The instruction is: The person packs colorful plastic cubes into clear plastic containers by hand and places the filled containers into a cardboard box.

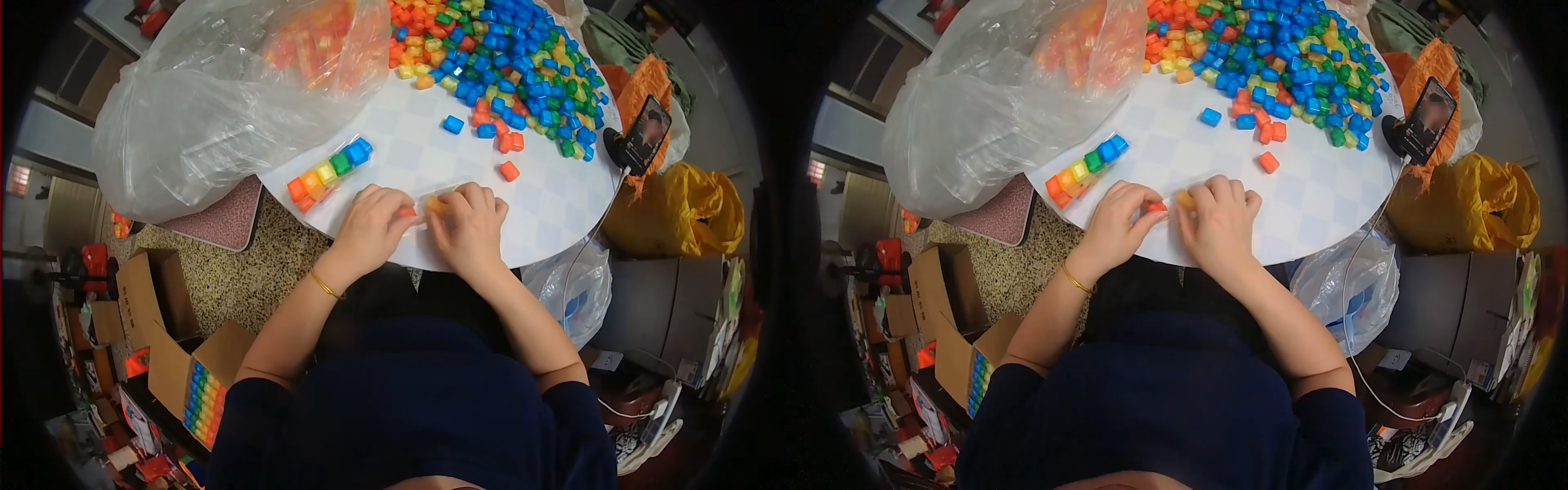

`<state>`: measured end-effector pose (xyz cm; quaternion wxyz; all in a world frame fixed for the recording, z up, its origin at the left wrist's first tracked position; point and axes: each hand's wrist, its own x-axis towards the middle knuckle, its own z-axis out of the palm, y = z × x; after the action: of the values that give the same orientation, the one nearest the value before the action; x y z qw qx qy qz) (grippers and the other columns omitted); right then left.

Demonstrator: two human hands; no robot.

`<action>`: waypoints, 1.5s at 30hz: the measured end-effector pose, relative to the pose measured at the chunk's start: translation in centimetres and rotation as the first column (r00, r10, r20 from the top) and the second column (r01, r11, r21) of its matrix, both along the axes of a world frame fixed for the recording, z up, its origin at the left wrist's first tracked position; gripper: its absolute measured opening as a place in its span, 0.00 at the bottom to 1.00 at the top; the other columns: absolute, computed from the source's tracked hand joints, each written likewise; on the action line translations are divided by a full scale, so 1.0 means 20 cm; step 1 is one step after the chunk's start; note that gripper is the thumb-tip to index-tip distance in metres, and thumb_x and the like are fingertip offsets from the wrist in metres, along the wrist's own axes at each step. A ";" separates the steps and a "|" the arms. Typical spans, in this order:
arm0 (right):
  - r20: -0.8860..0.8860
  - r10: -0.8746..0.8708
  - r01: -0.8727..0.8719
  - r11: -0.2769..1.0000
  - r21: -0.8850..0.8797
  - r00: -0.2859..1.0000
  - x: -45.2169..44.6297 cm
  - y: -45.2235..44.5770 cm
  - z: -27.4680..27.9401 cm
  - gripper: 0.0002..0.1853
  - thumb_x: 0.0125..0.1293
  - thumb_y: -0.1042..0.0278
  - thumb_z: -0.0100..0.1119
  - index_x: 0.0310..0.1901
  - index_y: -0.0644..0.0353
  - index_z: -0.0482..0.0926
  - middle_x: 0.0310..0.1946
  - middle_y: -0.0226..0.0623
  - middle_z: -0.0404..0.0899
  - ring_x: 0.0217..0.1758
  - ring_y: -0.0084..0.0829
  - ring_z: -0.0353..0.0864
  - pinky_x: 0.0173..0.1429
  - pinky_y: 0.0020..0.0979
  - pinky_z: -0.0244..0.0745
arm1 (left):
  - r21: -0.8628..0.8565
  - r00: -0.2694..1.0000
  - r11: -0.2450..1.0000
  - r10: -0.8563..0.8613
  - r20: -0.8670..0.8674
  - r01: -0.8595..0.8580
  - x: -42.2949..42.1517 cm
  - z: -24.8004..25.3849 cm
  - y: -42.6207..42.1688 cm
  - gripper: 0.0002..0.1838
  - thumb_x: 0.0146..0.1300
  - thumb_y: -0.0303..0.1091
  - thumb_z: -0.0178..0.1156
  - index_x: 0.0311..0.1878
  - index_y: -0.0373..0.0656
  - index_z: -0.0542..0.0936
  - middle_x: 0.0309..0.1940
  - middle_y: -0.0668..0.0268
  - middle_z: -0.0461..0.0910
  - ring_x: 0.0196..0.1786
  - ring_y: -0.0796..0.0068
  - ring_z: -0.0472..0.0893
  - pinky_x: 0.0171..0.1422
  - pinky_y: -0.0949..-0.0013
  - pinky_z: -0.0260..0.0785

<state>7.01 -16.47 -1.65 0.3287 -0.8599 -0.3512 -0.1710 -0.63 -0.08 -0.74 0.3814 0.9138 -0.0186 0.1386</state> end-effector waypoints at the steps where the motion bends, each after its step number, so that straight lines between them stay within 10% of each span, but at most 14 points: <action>1: -0.002 0.015 -0.015 0.999 -0.036 1.000 0.01 0.01 -0.02 0.07 0.51 0.69 0.67 0.31 0.57 0.79 0.33 0.32 0.72 0.41 0.34 0.70 0.48 0.36 0.56 | 0.091 0.999 0.996 -0.005 0.053 0.000 0.00 -0.01 0.00 0.11 0.56 0.27 0.61 0.44 0.38 0.80 0.40 0.58 0.79 0.43 0.58 0.75 0.51 0.61 0.67; 10: 0.021 -0.092 0.091 0.995 0.041 0.996 0.06 -0.08 -0.02 0.05 0.53 0.70 0.65 0.31 0.57 0.78 0.31 0.31 0.72 0.39 0.35 0.70 0.48 0.37 0.55 | 0.159 0.951 0.979 0.078 0.300 -0.131 -0.01 -0.09 -0.01 0.09 0.55 0.27 0.62 0.41 0.40 0.80 0.41 0.62 0.78 0.45 0.61 0.74 0.50 0.61 0.66; 17: 0.072 -0.077 0.084 0.991 -0.107 0.994 0.04 -0.07 -0.03 0.06 0.53 0.68 0.66 0.31 0.57 0.78 0.31 0.32 0.72 0.40 0.34 0.70 0.47 0.38 0.56 | 0.377 0.991 0.920 0.069 0.118 -0.109 -0.02 0.05 -0.04 0.05 0.56 0.30 0.62 0.36 0.42 0.79 0.32 0.65 0.74 0.40 0.62 0.73 0.47 0.62 0.65; 20: 0.050 -0.075 0.081 0.988 -0.133 0.996 0.05 -0.07 -0.02 0.06 0.53 0.67 0.66 0.30 0.57 0.78 0.31 0.32 0.72 0.39 0.34 0.70 0.47 0.38 0.55 | 0.270 0.993 0.956 0.095 0.068 -0.110 -0.03 0.07 -0.04 0.04 0.56 0.32 0.63 0.32 0.43 0.78 0.33 0.65 0.75 0.41 0.62 0.73 0.46 0.61 0.64; 23: 0.050 -0.089 0.094 0.988 -0.120 0.995 0.04 -0.07 -0.03 0.06 0.54 0.66 0.65 0.28 0.57 0.78 0.30 0.32 0.72 0.39 0.35 0.70 0.46 0.38 0.55 | -0.223 0.977 0.952 0.197 -0.084 -0.211 -0.05 0.02 -0.05 0.05 0.56 0.33 0.63 0.31 0.44 0.77 0.34 0.64 0.76 0.42 0.62 0.73 0.47 0.61 0.62; 28: 0.022 -0.098 0.100 0.982 -0.162 0.995 0.05 -0.07 -0.02 0.07 0.56 0.65 0.65 0.28 0.57 0.78 0.30 0.33 0.72 0.38 0.35 0.70 0.47 0.38 0.55 | 0.169 0.938 0.937 0.266 0.222 -0.306 -0.08 -0.09 -0.04 0.07 0.57 0.33 0.63 0.33 0.42 0.76 0.39 0.63 0.76 0.46 0.60 0.73 0.50 0.60 0.62; 35: -0.008 -0.024 0.024 0.999 0.029 1.000 0.02 -0.03 0.04 0.07 0.55 0.65 0.65 0.31 0.57 0.80 0.30 0.33 0.72 0.41 0.34 0.70 0.49 0.38 0.56 | 0.120 0.949 0.962 0.213 0.231 -0.245 -0.08 -0.07 -0.04 0.16 0.55 0.34 0.64 0.46 0.41 0.76 0.49 0.58 0.72 0.52 0.56 0.71 0.57 0.58 0.61; 45: -0.004 0.042 -0.042 0.982 -0.183 0.999 0.00 0.03 0.00 0.09 0.49 0.68 0.65 0.32 0.57 0.78 0.33 0.32 0.73 0.41 0.35 0.71 0.47 0.38 0.55 | 0.154 0.988 0.982 0.087 0.129 -0.106 -0.10 -0.06 -0.11 0.24 0.51 0.31 0.66 0.53 0.40 0.73 0.52 0.55 0.71 0.57 0.52 0.68 0.63 0.56 0.60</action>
<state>6.98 -15.88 -1.65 0.2518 -0.8789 -0.3833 -0.1310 -2.56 -2.20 -1.95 0.2974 0.9312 -0.0086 0.2104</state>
